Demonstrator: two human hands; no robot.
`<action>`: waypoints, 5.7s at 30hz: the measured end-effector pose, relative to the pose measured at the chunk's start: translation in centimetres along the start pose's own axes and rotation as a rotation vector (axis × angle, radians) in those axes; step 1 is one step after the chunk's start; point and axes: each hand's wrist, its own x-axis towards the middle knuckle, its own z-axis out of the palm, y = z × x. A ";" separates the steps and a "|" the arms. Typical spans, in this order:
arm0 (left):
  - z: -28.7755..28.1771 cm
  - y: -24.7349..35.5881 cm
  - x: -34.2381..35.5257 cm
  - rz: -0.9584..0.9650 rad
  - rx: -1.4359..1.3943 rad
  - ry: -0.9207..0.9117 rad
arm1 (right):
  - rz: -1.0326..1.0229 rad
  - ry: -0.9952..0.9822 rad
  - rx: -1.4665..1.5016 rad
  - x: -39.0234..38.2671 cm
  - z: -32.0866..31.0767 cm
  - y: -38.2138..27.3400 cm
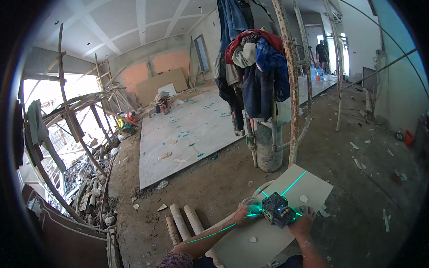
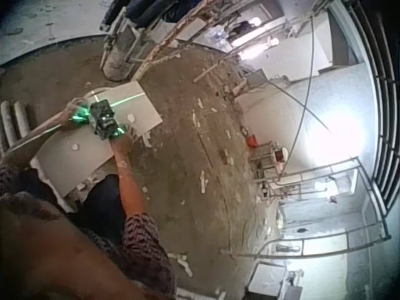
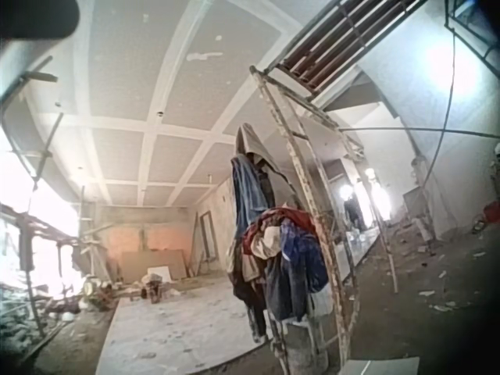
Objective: The person positions a laser level on a tile and moves it across the surface by hand before lifting the tile. They then set the tile back down and reposition the laser level on it to continue the task.
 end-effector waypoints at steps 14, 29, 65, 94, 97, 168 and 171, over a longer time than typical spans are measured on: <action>1.4 -3.8 -1.1 0.217 -0.093 0.277 | -0.104 0.076 0.074 -0.2 0.1 -1.1; -2.5 5.7 1.1 0.563 -0.222 0.261 | 0.205 -0.367 0.023 -0.3 -4.6 -2.0; -2.7 3.0 2.1 0.621 -0.392 0.258 | 0.075 -0.067 -0.066 -0.9 -2.4 -1.6; -2.8 4.6 3.3 0.629 -0.297 0.249 | 0.009 -0.013 -0.023 -1.0 1.5 0.9; -2.7 4.9 3.5 0.628 -0.295 0.247 | 0.110 -0.098 0.015 -1.0 1.5 1.0; -4.2 7.7 1.0 0.114 -0.060 0.157 | -0.010 -0.044 -0.023 -0.3 -0.9 0.3; -4.7 8.2 1.6 0.159 -0.158 0.159 | -0.001 -0.072 -0.048 0.1 -1.6 0.2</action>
